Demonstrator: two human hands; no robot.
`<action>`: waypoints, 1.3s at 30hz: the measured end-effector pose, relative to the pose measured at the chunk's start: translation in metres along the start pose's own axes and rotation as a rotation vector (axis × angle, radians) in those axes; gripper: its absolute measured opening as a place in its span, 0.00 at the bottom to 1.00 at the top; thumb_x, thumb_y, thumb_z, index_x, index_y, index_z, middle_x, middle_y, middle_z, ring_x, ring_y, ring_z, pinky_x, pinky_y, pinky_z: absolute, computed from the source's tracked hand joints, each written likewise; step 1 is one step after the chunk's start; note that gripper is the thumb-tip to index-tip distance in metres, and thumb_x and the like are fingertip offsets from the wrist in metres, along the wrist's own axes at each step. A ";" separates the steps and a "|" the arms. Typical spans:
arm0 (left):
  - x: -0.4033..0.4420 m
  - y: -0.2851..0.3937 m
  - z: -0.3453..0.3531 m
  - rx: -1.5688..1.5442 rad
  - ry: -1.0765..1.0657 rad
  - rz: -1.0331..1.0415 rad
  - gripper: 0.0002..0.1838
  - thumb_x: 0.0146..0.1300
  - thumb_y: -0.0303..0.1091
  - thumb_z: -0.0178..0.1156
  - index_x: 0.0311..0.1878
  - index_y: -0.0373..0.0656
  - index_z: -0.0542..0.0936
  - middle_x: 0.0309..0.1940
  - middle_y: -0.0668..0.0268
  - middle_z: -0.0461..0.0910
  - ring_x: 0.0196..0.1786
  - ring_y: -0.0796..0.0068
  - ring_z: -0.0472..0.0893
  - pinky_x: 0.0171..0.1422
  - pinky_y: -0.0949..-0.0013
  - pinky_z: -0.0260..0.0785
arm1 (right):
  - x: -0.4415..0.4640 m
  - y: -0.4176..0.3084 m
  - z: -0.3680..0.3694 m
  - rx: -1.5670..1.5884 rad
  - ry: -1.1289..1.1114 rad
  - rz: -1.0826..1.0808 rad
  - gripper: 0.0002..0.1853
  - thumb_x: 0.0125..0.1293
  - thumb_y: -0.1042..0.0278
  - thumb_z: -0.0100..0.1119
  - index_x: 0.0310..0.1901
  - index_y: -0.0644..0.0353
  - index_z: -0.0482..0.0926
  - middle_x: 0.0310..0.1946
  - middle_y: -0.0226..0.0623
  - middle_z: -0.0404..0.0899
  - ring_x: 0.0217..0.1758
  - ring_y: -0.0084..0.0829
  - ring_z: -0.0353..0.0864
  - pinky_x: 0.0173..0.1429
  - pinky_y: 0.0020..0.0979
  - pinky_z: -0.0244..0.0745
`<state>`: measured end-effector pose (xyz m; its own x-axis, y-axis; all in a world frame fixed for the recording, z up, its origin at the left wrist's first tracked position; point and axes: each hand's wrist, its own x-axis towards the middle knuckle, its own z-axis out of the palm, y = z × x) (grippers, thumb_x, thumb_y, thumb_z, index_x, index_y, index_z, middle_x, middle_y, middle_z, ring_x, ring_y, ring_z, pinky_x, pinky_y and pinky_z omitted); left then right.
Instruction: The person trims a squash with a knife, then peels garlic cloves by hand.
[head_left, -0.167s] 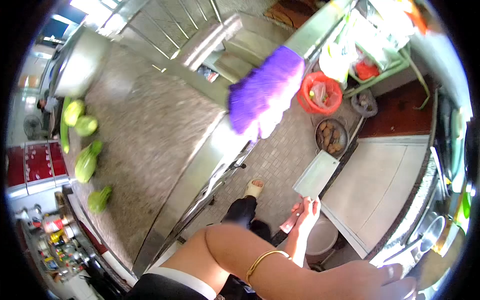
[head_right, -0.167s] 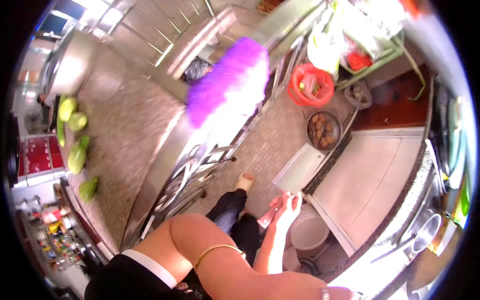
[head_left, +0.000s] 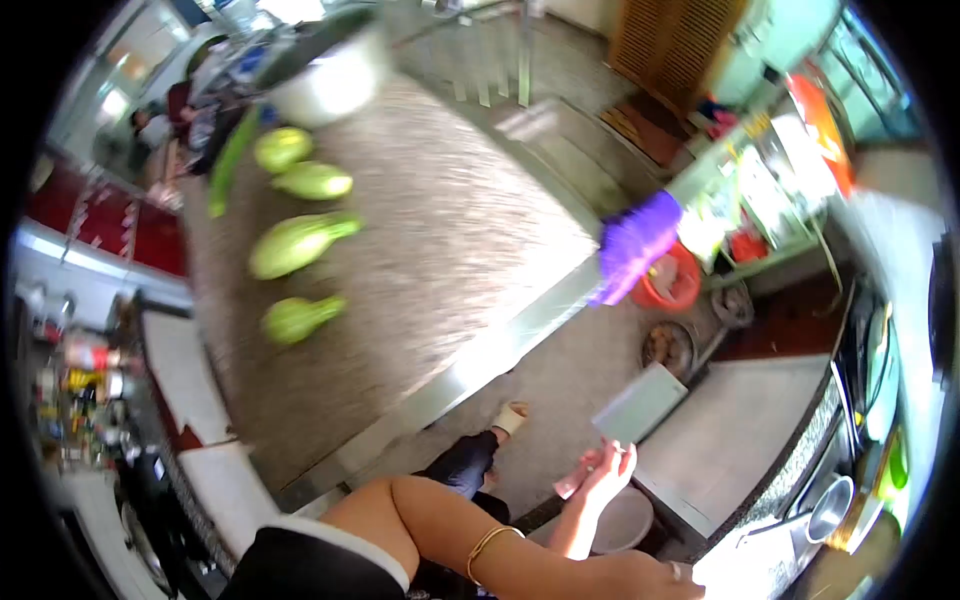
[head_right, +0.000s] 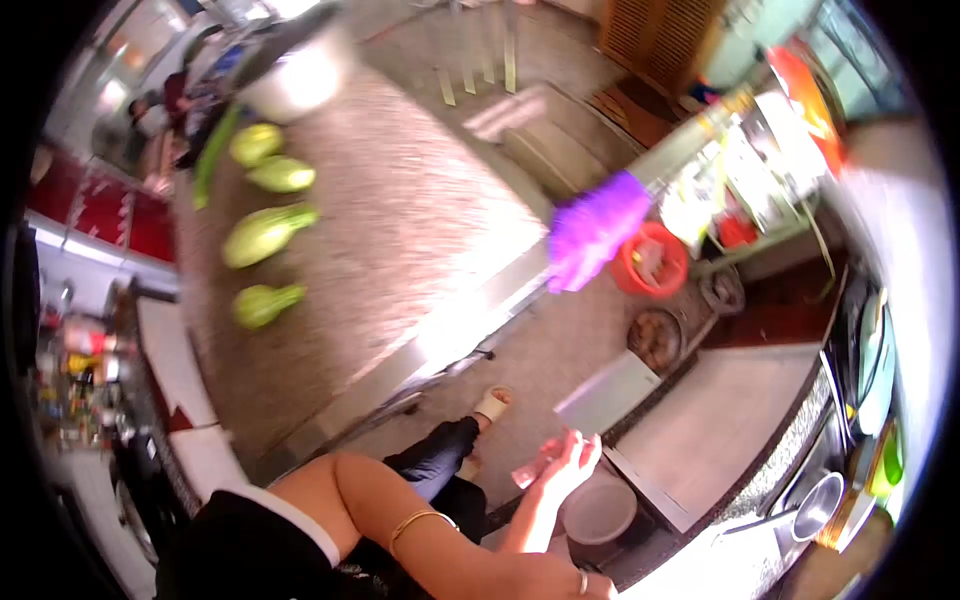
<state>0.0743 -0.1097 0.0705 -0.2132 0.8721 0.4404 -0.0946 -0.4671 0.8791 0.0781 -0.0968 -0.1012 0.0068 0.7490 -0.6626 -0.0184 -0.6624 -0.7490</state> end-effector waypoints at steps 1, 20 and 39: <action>-0.049 -0.035 0.001 -0.705 -0.072 -0.131 0.18 0.59 0.46 0.50 0.35 0.37 0.71 0.30 0.61 0.71 0.34 0.67 0.72 0.45 0.64 0.65 | 0.019 0.000 0.008 0.000 -0.043 -0.274 0.14 0.63 0.70 0.51 0.49 0.61 0.66 0.21 0.31 0.69 0.18 0.21 0.67 0.20 0.22 0.63; -0.442 0.358 -0.409 -0.457 1.170 -0.414 0.07 0.64 0.33 0.52 0.36 0.40 0.75 0.31 0.61 0.76 0.31 0.75 0.76 0.20 0.78 0.64 | -0.367 0.140 0.249 -1.239 -0.970 -1.313 0.21 0.58 0.69 0.54 0.54 0.58 0.68 0.58 0.43 0.62 0.44 0.48 0.77 0.37 0.43 0.79; -0.358 0.237 -0.565 -0.929 0.790 -0.631 0.06 0.61 0.29 0.53 0.39 0.40 0.75 0.37 0.62 0.77 0.44 0.66 0.78 0.50 0.69 0.71 | -0.320 0.152 0.221 -1.540 -0.616 -1.462 0.22 0.55 0.73 0.48 0.54 0.48 0.69 0.56 0.39 0.67 0.49 0.44 0.70 0.49 0.44 0.67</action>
<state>-0.4209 -0.6150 0.0189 -0.3536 0.8031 -0.4796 -0.9249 -0.2234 0.3077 -0.1480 -0.4336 -0.0013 -0.9537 0.2953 0.0567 0.2784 0.9384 -0.2047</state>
